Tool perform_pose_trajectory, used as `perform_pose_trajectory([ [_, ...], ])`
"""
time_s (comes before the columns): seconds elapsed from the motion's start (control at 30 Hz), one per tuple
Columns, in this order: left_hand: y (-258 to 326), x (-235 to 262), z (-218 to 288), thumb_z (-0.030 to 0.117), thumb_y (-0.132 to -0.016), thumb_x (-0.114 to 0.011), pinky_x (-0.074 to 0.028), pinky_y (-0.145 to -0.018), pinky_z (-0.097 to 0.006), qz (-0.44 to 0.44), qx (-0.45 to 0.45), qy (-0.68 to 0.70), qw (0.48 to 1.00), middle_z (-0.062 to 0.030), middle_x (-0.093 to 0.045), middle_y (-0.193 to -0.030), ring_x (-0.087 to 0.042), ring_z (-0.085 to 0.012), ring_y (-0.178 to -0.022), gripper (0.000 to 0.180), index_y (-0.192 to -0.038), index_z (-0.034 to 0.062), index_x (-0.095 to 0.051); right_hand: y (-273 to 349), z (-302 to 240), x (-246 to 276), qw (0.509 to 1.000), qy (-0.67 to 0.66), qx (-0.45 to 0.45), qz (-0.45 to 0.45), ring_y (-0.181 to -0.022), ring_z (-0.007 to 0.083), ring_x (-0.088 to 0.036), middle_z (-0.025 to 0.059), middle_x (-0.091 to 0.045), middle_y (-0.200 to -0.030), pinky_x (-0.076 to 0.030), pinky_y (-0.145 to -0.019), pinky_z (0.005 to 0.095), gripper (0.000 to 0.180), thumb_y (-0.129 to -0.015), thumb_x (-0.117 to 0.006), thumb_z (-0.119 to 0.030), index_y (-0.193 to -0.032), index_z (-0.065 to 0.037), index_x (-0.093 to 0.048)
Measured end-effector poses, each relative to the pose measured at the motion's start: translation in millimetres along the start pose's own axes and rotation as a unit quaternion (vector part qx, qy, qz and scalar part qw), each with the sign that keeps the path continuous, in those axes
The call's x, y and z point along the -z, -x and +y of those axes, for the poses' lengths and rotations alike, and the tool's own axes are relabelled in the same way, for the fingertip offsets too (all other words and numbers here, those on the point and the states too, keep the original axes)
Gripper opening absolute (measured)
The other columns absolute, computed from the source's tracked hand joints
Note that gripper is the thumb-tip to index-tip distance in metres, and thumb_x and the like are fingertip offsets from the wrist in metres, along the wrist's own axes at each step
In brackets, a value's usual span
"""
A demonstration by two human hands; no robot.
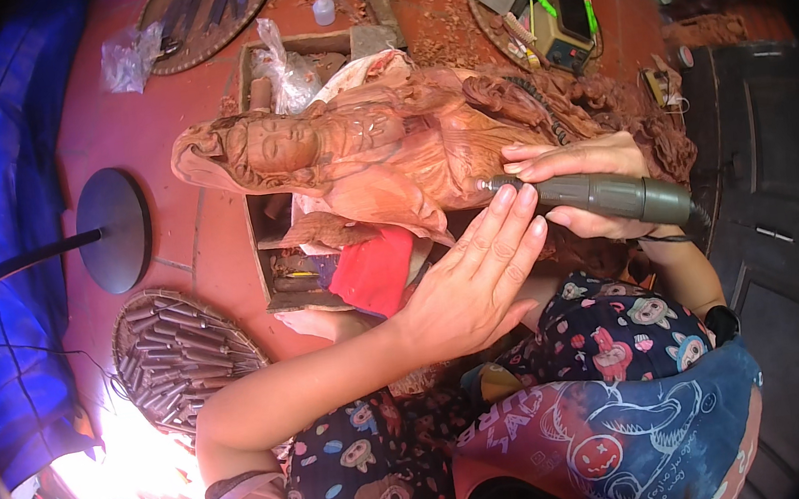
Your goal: The person carves a wooden sculpture using a rotary tool and a chisel. They work on the torso and head areas, removing wood shavings and refining details throughout the clip.
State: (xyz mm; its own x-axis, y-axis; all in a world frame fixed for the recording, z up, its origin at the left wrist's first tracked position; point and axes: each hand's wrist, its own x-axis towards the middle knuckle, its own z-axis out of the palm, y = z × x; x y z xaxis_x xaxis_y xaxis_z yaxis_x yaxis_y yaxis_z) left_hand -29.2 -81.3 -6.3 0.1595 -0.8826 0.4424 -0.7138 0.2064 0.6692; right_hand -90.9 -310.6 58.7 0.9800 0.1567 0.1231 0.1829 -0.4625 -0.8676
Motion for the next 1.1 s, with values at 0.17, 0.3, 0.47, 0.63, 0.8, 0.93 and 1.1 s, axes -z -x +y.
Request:
perform_pose_trajectory([
  [0.17, -2.0, 3.9, -5.7, 0.028, -0.078, -0.077, -0.03, -0.114, -0.05, 0.011, -0.002, -0.03, 0.999, -0.0379, -0.025, -0.15, -0.029, -0.0512, -0.14, 0.095, -0.146, -0.0113, -0.025, -4.5, -4.8, -2.8, 1.0, 0.01, -0.014, 0.027, -0.113, 0.0341, -0.065, 0.0204, -0.07, -0.11, -0.051, -0.1, 0.0425, 0.036, -0.074, -0.072, -0.002, -0.109, 0.005, -0.069],
  [0.3, 3.2, -1.2, -0.9, 0.027, -0.079, -0.076, -0.029, -0.115, -0.05, -0.009, 0.002, 0.005, 1.0, -0.0373, -0.024, -0.151, -0.028, -0.0514, -0.141, 0.093, -0.147, -0.0107, -0.024, -0.1, 3.9, 0.5, 1.0, -0.019, 0.008, -0.013, -0.114, 0.0339, -0.064, 0.021, -0.07, -0.113, -0.049, -0.102, 0.0431, 0.037, -0.076, -0.072, -0.005, -0.111, 0.005, -0.068],
  [0.47, -17.9, 6.1, -8.1, 0.026, -0.079, -0.075, -0.028, -0.116, -0.049, -0.001, 0.017, -0.028, 0.999, -0.0356, -0.019, -0.153, -0.024, -0.0506, -0.143, 0.094, -0.148, -0.0103, -0.022, -4.5, 16.9, 6.4, 0.991, -0.126, -0.046, 0.029, -0.12, 0.0295, -0.06, 0.0225, -0.066, -0.122, -0.045, -0.106, 0.0392, 0.041, -0.083, -0.07, -0.016, -0.117, 0.006, -0.065],
  [0.63, -11.6, 0.2, -0.2, 0.025, -0.08, -0.075, -0.029, -0.115, -0.048, -0.007, 0.032, -0.002, 0.999, -0.0335, -0.019, -0.155, -0.023, -0.0484, -0.144, 0.094, -0.149, -0.01, -0.021, 3.1, 31.3, 4.9, 0.986, -0.166, -0.032, -0.001, -0.125, 0.0344, -0.056, 0.0226, -0.067, -0.119, -0.039, -0.11, 0.0468, 0.042, -0.082, -0.073, -0.016, -0.117, 0.007, -0.066],
  [0.8, -15.4, 4.2, -1.3, 0.026, -0.079, -0.075, -0.032, -0.114, -0.045, -0.005, 0.036, -0.028, 0.999, -0.0328, -0.02, -0.155, -0.024, -0.0475, -0.144, 0.096, -0.149, -0.0099, -0.02, -2.3, 33.3, 7.0, 0.983, -0.175, -0.045, 0.004, -0.126, 0.0329, -0.055, 0.0214, -0.067, -0.119, -0.04, -0.11, 0.0455, 0.044, -0.08, -0.076, -0.018, -0.116, 0.006, -0.067],
  [0.93, -19.8, 5.4, -1.5, 0.026, -0.079, -0.075, -0.034, -0.112, -0.044, 0.001, 0.049, -0.016, 0.999, -0.0328, -0.021, -0.155, -0.024, -0.0469, -0.144, 0.094, -0.148, -0.0102, -0.022, 1.2, 40.5, 4.0, 0.983, -0.175, -0.053, 0.015, -0.124, 0.0315, -0.057, 0.0209, -0.066, -0.121, -0.042, -0.109, 0.0428, 0.043, -0.08, -0.076, -0.018, -0.116, 0.004, -0.067],
  [1.1, -20.6, 7.5, -2.8, 0.026, -0.08, -0.075, -0.035, -0.112, -0.043, -0.007, 0.048, -0.029, 0.998, -0.0328, -0.021, -0.154, -0.025, -0.047, -0.144, 0.094, -0.148, -0.0103, -0.022, -0.7, 40.2, 1.4, 0.978, -0.2, -0.047, 0.035, -0.124, 0.0311, -0.058, 0.0205, -0.066, -0.122, -0.042, -0.109, 0.043, 0.041, -0.081, -0.076, -0.016, -0.116, 0.004, -0.067],
])
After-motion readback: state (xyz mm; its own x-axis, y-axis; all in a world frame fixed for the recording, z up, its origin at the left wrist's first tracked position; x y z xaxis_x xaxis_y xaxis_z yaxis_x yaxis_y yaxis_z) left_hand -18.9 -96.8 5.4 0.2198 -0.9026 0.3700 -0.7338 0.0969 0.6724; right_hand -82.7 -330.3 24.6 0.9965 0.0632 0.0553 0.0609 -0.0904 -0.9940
